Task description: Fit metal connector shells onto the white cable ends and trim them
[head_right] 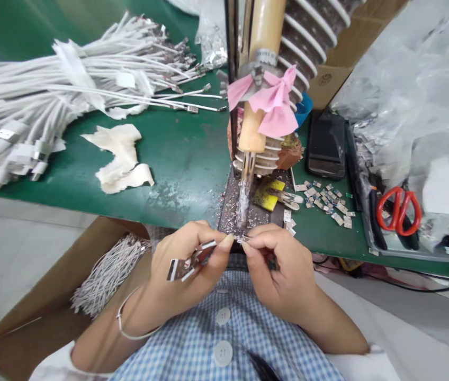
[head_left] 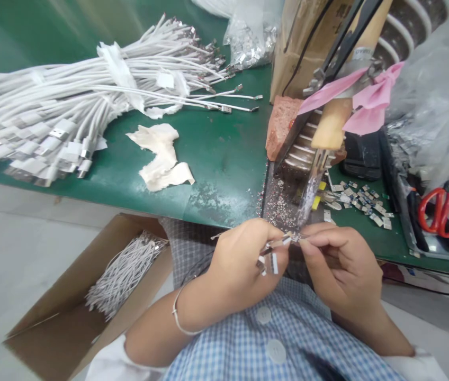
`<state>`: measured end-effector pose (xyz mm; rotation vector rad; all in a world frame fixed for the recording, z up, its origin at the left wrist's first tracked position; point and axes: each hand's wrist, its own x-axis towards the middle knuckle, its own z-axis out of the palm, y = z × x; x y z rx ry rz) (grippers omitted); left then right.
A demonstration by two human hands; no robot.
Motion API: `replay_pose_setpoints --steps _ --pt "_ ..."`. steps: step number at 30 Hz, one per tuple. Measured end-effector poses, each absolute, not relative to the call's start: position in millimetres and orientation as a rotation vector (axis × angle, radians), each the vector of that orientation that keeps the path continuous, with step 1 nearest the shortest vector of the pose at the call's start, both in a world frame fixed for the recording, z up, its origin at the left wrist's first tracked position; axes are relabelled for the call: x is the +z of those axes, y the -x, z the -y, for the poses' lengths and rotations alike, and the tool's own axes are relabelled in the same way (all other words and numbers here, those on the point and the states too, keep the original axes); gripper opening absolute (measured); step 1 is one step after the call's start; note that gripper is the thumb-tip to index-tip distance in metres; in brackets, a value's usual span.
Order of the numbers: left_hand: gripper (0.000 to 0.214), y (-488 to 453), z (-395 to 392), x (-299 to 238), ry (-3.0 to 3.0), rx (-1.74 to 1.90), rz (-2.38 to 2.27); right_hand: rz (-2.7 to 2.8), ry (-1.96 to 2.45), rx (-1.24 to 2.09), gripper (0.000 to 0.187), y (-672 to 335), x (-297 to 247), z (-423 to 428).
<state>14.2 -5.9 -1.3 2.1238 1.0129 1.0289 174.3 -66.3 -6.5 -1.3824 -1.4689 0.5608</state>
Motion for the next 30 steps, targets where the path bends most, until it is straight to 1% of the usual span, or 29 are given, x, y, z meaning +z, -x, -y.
replay_pose_setpoints --steps 5,9,16,23,27,30 --pt "0.011 -13.9 5.9 -2.2 -2.093 1.045 -0.998 1.478 1.386 0.548 0.016 -173.1 -5.6 65.9" --pt "0.012 -10.9 6.7 -3.0 -2.102 0.968 -0.958 1.556 1.389 0.508 0.018 -174.8 -5.8 66.7" --pt "0.016 -6.9 10.3 -6.2 -2.062 0.939 -0.919 1.646 1.335 0.501 0.022 -177.3 -7.0 70.8" --pt "0.017 -6.4 9.6 -4.5 -1.846 0.836 -0.886 1.564 1.305 0.660 0.023 -178.4 -8.4 79.2" --pt "0.017 -1.9 10.3 -4.1 -1.640 0.729 -0.788 1.478 1.281 0.869 0.015 -183.9 -7.7 86.6" --pt "0.016 1.3 10.8 -5.8 -1.603 0.596 -0.726 1.416 1.305 0.866 0.011 -188.2 -7.4 89.3"
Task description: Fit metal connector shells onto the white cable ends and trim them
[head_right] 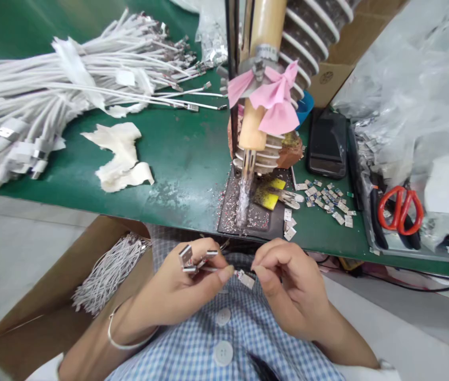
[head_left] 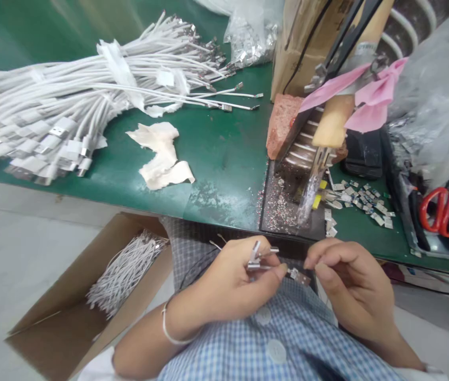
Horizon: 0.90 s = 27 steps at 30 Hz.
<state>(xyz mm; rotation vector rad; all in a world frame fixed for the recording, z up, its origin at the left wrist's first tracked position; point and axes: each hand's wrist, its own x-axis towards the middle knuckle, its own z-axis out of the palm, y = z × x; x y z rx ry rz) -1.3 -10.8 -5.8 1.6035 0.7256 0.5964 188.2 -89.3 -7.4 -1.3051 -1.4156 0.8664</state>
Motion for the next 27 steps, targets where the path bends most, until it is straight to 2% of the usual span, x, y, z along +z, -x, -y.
replay_pose_setpoints --steps 2,5,7,12,17,27 --pt "0.018 2.1 11.9 -9.5 -1.635 0.508 -0.663 1.450 1.320 0.829 0.009 -189.3 -7.9 88.9" --pt "0.022 1.1 14.6 -17.1 -1.706 0.428 -0.547 1.605 1.289 0.834 0.019 -187.0 -7.2 85.3" --pt "0.023 0.3 16.3 -20.5 -1.738 0.411 -0.491 1.686 1.249 0.840 0.015 -184.0 -5.4 82.0" --pt "0.023 2.0 15.3 -15.6 -1.771 0.441 -0.580 1.650 1.283 0.834 0.008 -181.5 -3.5 78.7" --pt "0.009 6.9 12.9 -8.8 -1.687 0.526 -0.593 1.562 1.327 0.822 0.013 -183.0 -4.5 79.3" --pt "0.012 7.2 6.3 -7.0 -1.762 0.583 -0.602 1.599 1.355 0.837 0.011 -185.1 -2.4 78.5"
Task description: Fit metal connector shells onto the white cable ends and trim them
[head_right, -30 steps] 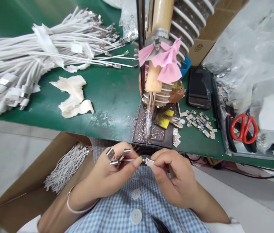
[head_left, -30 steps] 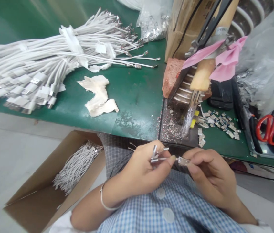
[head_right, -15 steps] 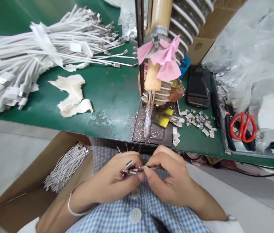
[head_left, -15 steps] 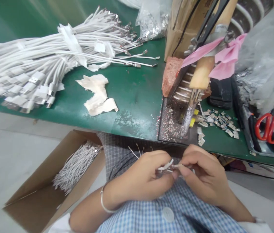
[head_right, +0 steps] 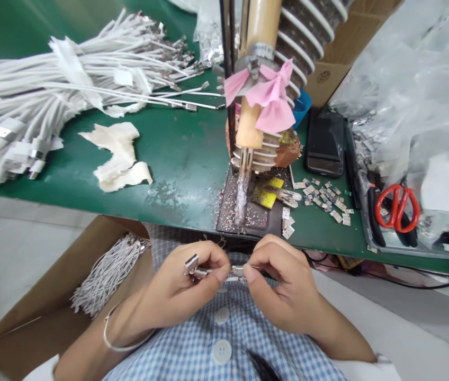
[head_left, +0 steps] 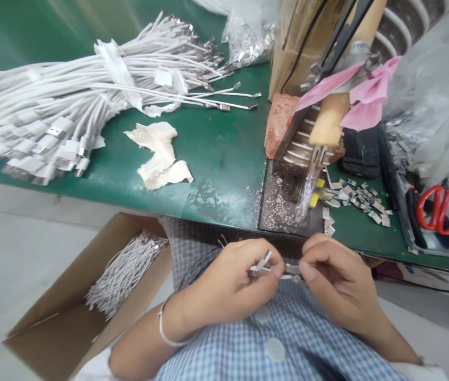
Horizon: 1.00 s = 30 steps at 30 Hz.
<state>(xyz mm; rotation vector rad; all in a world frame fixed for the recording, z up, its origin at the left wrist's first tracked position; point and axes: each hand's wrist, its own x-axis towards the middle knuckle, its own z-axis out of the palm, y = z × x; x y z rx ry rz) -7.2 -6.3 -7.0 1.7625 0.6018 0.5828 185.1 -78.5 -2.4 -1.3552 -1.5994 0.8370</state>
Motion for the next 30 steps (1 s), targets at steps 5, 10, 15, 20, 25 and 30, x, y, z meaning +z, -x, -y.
replay_pose_setpoints --steps 5,10,15,20,25,30 --pt "0.005 6.1 7.1 -3.6 -1.763 0.599 -0.640 1.603 1.374 0.851 0.011 -186.1 -4.1 80.2" --pt "0.007 6.6 7.1 -4.5 -1.793 0.651 -0.643 1.522 1.370 0.840 0.013 -184.2 -6.0 80.4" --pt "0.008 9.5 7.8 -7.4 -1.798 0.652 -0.645 1.620 1.408 0.757 0.013 -186.0 -6.2 78.5" --pt "0.016 10.2 8.1 -7.3 -1.817 0.617 -0.657 1.672 1.377 0.620 0.018 -185.4 1.3 83.9" --pt "0.015 10.3 8.4 -8.7 -1.850 0.587 -0.653 1.770 1.419 0.736 0.010 -180.0 2.6 81.2" --pt "0.013 11.0 9.5 -7.9 -1.865 0.581 -0.660 1.789 1.429 0.720 0.008 -178.5 -2.6 76.5"
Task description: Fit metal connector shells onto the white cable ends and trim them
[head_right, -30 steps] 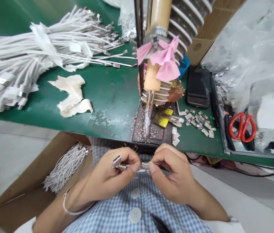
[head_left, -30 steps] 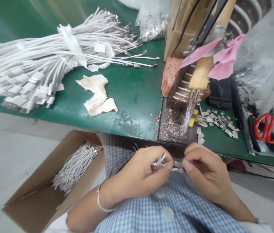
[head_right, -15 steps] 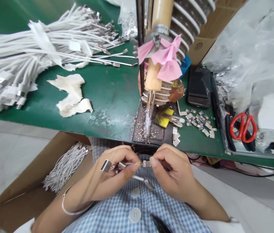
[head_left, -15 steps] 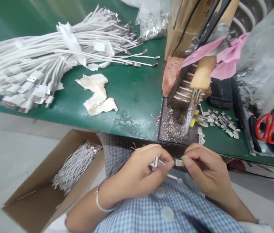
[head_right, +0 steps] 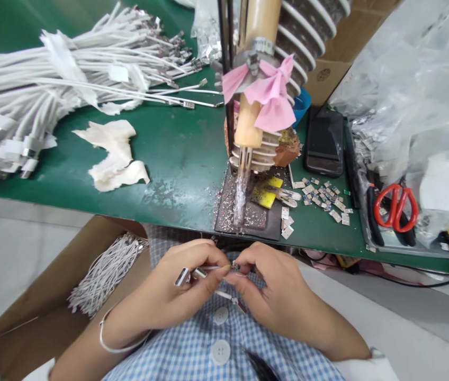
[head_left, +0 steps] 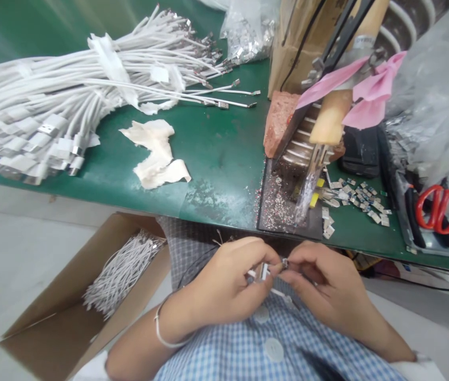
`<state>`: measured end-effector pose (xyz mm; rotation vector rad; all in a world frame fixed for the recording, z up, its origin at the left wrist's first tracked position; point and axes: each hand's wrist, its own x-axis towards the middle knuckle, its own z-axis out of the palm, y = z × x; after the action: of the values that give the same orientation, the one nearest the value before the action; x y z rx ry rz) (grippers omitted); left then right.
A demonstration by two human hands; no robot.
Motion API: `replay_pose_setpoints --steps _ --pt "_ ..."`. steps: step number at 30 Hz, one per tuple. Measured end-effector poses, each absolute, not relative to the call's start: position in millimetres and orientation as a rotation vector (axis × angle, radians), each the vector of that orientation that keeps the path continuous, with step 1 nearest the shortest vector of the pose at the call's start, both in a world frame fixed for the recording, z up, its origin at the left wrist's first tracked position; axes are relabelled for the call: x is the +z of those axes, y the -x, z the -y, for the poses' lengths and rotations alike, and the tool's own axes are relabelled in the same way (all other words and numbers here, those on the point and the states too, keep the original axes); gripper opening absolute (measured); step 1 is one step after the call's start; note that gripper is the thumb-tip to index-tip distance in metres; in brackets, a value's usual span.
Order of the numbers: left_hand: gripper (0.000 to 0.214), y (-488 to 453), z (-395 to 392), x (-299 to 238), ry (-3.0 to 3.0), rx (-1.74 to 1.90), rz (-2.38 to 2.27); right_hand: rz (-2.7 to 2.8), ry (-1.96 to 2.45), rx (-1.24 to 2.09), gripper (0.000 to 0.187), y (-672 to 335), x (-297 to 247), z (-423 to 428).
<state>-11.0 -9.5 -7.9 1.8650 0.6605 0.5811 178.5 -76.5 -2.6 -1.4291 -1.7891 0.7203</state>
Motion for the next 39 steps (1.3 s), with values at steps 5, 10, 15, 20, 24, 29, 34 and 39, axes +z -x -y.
replay_pose_setpoints --steps 5,10,15,20,24,29,34,39 --pt "0.012 10.7 8.4 -5.2 -1.880 0.575 -0.642 1.810 1.341 0.756 0.008 -179.2 -3.4 76.5" --pt "0.016 12.5 5.9 -1.4 -1.887 0.546 -0.560 1.969 1.260 0.826 0.014 -186.4 -2.2 74.9" --pt "0.014 14.3 3.7 1.0 -1.860 0.507 -0.501 1.969 1.170 0.940 0.016 -194.1 -2.7 74.6" --pt "0.010 13.0 1.2 -0.8 -1.800 0.557 -0.596 1.471 1.174 0.976 0.016 -192.9 -7.7 83.2" --pt "0.012 10.8 -0.1 -0.1 -1.775 0.585 -0.669 1.407 1.219 0.890 0.019 -188.5 -10.6 84.5" --pt "0.012 7.5 -3.3 3.7 -1.769 0.615 -0.674 1.611 1.263 0.674 0.018 -183.7 -11.1 80.9" --pt "0.013 2.9 -6.5 3.8 -1.735 0.620 -0.747 1.653 1.415 0.496 0.014 -178.9 -9.4 78.0" --pt "0.013 -3.7 -6.2 3.2 -1.620 0.636 -0.814 1.620 1.374 0.390 0.017 -179.9 -13.1 72.3"
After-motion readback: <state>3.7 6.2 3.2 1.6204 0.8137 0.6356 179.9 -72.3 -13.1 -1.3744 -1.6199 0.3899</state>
